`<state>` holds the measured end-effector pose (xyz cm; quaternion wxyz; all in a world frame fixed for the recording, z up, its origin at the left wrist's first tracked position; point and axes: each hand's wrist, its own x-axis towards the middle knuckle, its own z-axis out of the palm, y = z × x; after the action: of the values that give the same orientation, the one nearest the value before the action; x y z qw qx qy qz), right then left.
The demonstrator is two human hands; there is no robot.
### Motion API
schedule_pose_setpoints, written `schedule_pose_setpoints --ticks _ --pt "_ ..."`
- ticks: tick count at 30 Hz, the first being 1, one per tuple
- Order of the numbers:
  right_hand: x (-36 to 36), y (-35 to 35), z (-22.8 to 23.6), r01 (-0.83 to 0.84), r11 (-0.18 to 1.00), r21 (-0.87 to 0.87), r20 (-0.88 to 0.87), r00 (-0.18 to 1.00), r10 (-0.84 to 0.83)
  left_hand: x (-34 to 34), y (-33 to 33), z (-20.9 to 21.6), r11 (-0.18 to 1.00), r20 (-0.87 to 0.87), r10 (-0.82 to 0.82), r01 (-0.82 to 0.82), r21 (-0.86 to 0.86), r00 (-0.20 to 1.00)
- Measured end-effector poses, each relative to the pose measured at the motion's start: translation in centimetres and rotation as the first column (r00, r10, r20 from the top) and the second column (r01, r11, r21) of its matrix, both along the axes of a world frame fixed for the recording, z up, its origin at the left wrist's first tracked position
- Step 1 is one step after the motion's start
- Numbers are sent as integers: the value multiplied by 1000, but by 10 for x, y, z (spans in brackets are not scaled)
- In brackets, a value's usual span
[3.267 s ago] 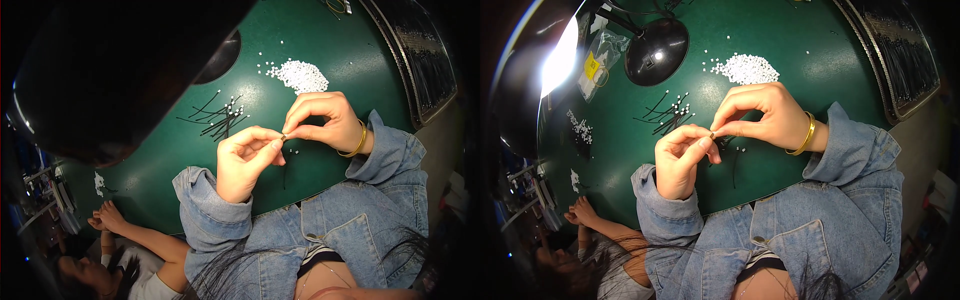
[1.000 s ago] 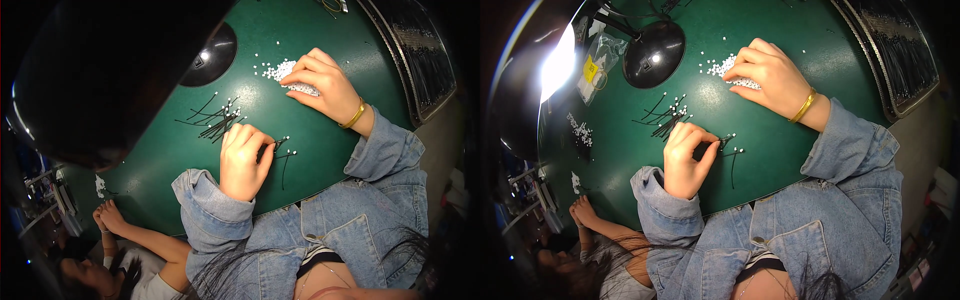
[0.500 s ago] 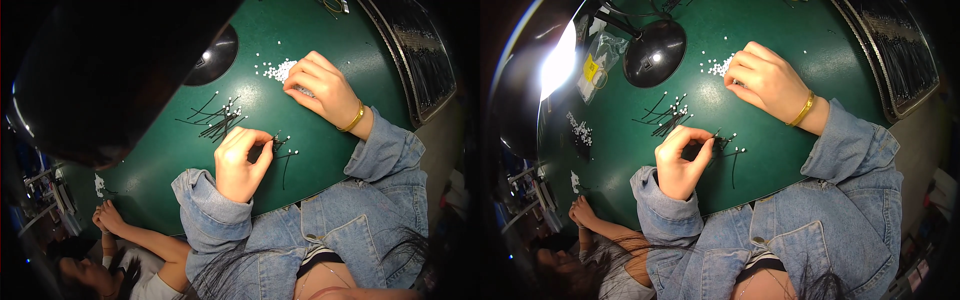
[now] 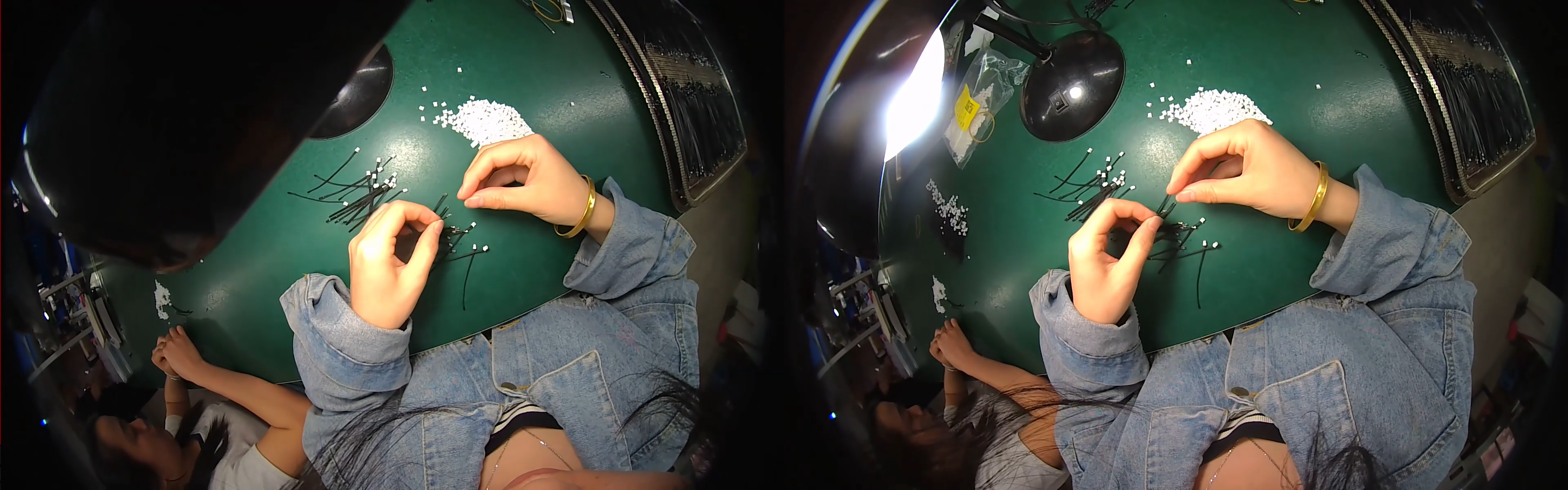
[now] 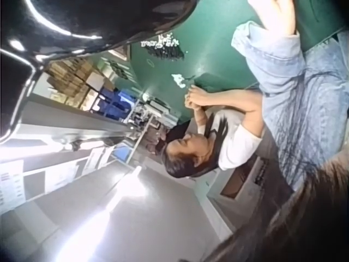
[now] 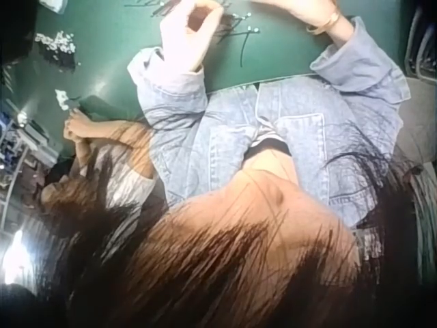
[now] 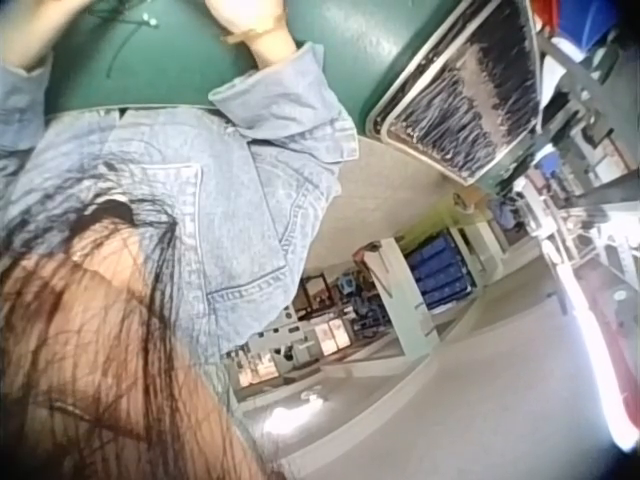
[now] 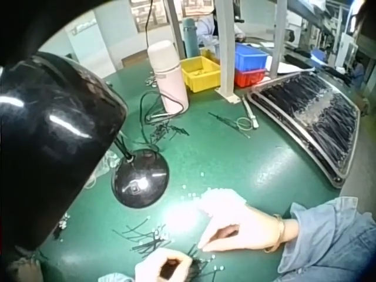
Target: The person assembles small electronic components by hand at a workbench, working with white beads and black pins.
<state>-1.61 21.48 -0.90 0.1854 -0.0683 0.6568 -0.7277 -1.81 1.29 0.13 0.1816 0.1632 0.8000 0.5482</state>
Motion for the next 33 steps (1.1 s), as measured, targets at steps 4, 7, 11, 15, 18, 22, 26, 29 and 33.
schedule_pose_setpoints --ticks 4,7,11,15,18,22,26,29,33 --pt "2 -1 -1 -81 991 -102 97 991 91 2 3 6 969 330 8 -89 230 944" --pt "3 -4 9 -52 989 -140 196 977 79 2 4 8 937 446 -17 -142 320 895" --pt "5 -5 13 -22 983 -185 278 958 73 0 4 6 920 451 -28 -154 362 892" --pt "6 -5 13 -11 977 -215 319 944 81 0 3 3 903 439 -72 -128 410 896" --pt "7 -5 9 -16 976 -216 304 949 83 0 4 1 896 424 -79 -122 426 902" --pt "8 -5 6 -39 978 -206 244 966 90 0 5 1 897 404 -100 -93 433 909" --pt "8 -6 6 -49 976 -214 234 967 100 0 6 1 901 394 -106 -79 426 913" --pt "9 -5 5 -47 975 -217 230 968 98 0 6 0 899 399 -114 -77 432 910" --pt "10 -4 2 -48 976 -212 183 979 88 0 7 -2 896 395 -117 -75 438 911"
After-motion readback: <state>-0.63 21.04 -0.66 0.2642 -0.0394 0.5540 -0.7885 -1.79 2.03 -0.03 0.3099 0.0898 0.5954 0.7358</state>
